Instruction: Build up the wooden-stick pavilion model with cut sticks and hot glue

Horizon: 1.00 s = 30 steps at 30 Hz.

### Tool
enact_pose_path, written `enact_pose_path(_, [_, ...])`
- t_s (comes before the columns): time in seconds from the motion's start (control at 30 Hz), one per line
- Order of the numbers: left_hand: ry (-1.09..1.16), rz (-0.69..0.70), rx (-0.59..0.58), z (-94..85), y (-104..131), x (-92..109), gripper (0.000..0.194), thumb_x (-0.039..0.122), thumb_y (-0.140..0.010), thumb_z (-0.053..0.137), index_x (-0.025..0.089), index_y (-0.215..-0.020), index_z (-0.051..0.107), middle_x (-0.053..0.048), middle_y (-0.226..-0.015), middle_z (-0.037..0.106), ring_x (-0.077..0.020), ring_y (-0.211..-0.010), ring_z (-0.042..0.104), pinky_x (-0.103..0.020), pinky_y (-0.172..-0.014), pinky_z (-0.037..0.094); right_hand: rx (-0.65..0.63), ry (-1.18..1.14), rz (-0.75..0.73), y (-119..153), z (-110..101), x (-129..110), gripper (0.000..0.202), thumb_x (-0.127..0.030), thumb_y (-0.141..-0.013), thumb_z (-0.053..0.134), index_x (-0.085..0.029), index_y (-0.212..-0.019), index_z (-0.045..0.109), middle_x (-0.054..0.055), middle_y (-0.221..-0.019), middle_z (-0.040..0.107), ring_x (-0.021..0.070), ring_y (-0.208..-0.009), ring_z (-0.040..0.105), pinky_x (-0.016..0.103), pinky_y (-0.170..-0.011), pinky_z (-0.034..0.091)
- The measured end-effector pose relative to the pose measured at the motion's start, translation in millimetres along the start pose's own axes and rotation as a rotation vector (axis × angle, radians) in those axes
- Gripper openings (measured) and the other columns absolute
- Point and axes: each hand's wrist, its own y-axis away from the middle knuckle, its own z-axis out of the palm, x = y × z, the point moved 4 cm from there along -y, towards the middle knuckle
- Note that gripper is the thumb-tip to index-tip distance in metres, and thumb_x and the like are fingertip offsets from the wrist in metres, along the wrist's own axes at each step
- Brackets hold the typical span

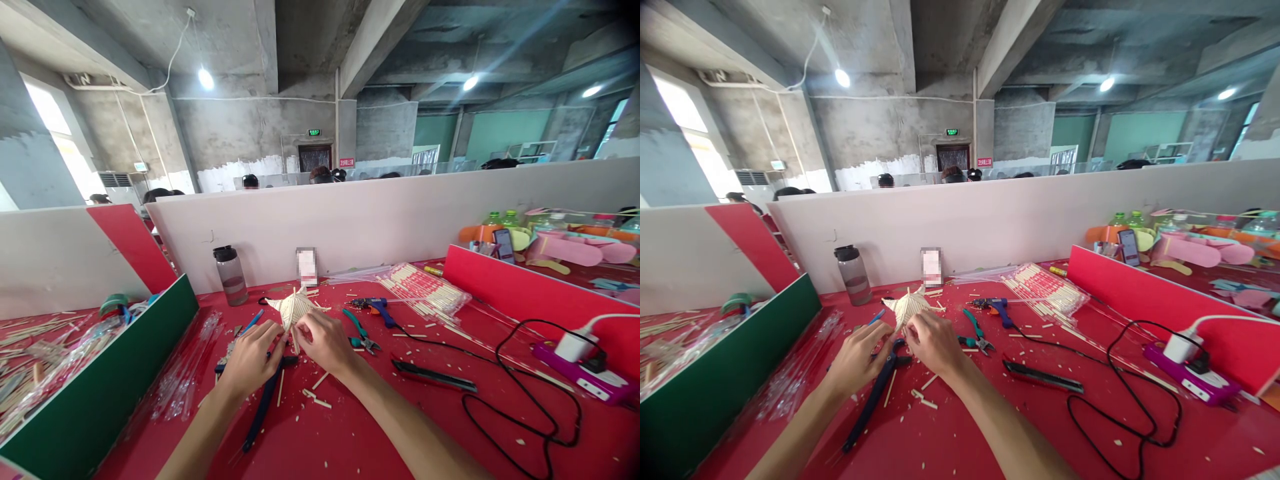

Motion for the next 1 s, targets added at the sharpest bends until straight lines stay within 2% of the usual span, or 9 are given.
enact_pose_path(0.13, [-0.001,-0.016,-0.012,0.4,0,-1,0.019,0.029,-0.102,0.043,0.022,-0.094,0.060,-0.003,-0.082,0.069,-0.0180,-0.075,0.065,-0.029,-0.070,0.048,0.017,-0.038,0.064,5,-11,8,0.006,-0.016,-0.089,0.056,-0.021,-0.087,0.055,0.001,-0.075,0.063,0.0161,-0.067,0.060,0.026,-0.061,0.042])
enact_pose_path(0.23, [-0.002,-0.015,-0.010,0.2,1,-1,0.020,0.030,-0.102,0.043,0.023,-0.095,0.060,-0.003,-0.085,0.070,-0.0183,-0.077,0.067,-0.029,-0.070,0.049,0.009,-0.034,0.106,7,-16,15,0.008,-0.015,-0.088,0.055,-0.021,-0.093,0.056,0.001,-0.076,0.064,0.0170,-0.068,0.062,0.026,-0.063,0.043])
enact_pose_path(0.5, [-0.005,-0.030,-0.016,2.2,1,-3,0.019,0.032,-0.102,0.043,0.023,-0.097,0.060,-0.004,-0.087,0.071,-0.0192,-0.077,0.067,-0.029,-0.070,0.049,-0.062,-0.142,0.121,10,-10,18,0.017,-0.014,-0.091,0.052,-0.022,-0.105,0.058,0.005,-0.092,0.072,0.0194,-0.081,0.069,0.027,-0.071,0.050])
enact_pose_path(0.73, [-0.017,-0.019,-0.008,2.1,2,-3,0.018,0.030,-0.101,0.044,0.024,-0.094,0.059,-0.003,-0.084,0.070,-0.0188,-0.076,0.067,-0.028,-0.069,0.047,-0.054,-0.228,0.181,8,-14,21,0.017,-0.012,-0.089,0.055,-0.023,-0.099,0.063,0.004,-0.092,0.076,0.0202,-0.084,0.073,0.028,-0.074,0.054])
enact_pose_path(1.0, [-0.020,-0.020,0.008,-1.0,0,0,0.018,0.029,-0.101,0.045,0.023,-0.092,0.058,-0.001,-0.080,0.068,-0.0177,-0.071,0.066,-0.028,-0.067,0.047,-0.053,-0.382,0.315,6,-21,27,0.007,-0.020,-0.086,0.065,-0.025,-0.092,0.064,0.000,-0.087,0.079,0.0192,-0.082,0.076,0.026,-0.070,0.054])
